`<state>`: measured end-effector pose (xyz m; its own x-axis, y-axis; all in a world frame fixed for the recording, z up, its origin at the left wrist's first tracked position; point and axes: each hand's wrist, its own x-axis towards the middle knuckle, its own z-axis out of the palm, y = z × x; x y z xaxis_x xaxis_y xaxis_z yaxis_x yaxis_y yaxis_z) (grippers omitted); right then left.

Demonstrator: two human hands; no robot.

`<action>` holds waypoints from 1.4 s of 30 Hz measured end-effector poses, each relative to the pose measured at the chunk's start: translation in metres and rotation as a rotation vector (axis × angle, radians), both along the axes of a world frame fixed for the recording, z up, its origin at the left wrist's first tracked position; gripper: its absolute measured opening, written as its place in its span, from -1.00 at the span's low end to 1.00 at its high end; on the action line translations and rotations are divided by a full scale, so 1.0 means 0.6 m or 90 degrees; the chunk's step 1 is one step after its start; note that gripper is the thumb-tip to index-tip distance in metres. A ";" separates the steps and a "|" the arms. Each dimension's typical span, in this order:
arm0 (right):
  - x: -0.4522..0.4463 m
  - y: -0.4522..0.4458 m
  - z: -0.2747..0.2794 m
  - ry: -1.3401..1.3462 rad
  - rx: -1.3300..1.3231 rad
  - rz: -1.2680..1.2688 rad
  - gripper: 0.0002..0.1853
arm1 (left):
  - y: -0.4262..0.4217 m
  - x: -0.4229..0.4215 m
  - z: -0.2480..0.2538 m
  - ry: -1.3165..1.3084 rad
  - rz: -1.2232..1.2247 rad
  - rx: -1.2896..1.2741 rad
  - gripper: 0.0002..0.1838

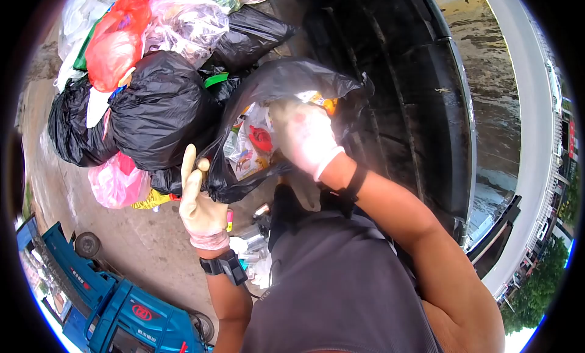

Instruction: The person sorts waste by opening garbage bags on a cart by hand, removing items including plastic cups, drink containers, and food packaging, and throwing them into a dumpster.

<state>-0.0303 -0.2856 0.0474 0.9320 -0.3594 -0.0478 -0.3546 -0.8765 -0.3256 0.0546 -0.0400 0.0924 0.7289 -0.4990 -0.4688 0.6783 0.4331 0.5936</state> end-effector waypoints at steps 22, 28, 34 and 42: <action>0.006 0.074 0.009 0.141 0.012 0.224 -0.83 | 0.029 -0.018 -0.036 -0.105 -0.038 -0.007 -0.47; 0.040 0.080 -0.013 0.192 0.158 0.212 -0.71 | 0.024 -0.021 -0.029 -0.071 -0.041 0.017 -0.48; 0.044 0.058 0.003 0.214 0.379 0.122 -0.58 | 0.021 -0.023 -0.028 -0.086 -0.037 0.019 -0.38; 0.024 -0.023 0.076 0.114 0.377 -0.259 -0.41 | 0.022 -0.024 -0.046 -0.228 -0.029 0.121 -0.28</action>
<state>-0.0158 -0.2994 0.0933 0.6900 -0.5422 -0.4795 -0.7064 -0.3598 -0.6096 0.0399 -0.0271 0.0647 0.8419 -0.4637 -0.2762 0.4299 0.2667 0.8626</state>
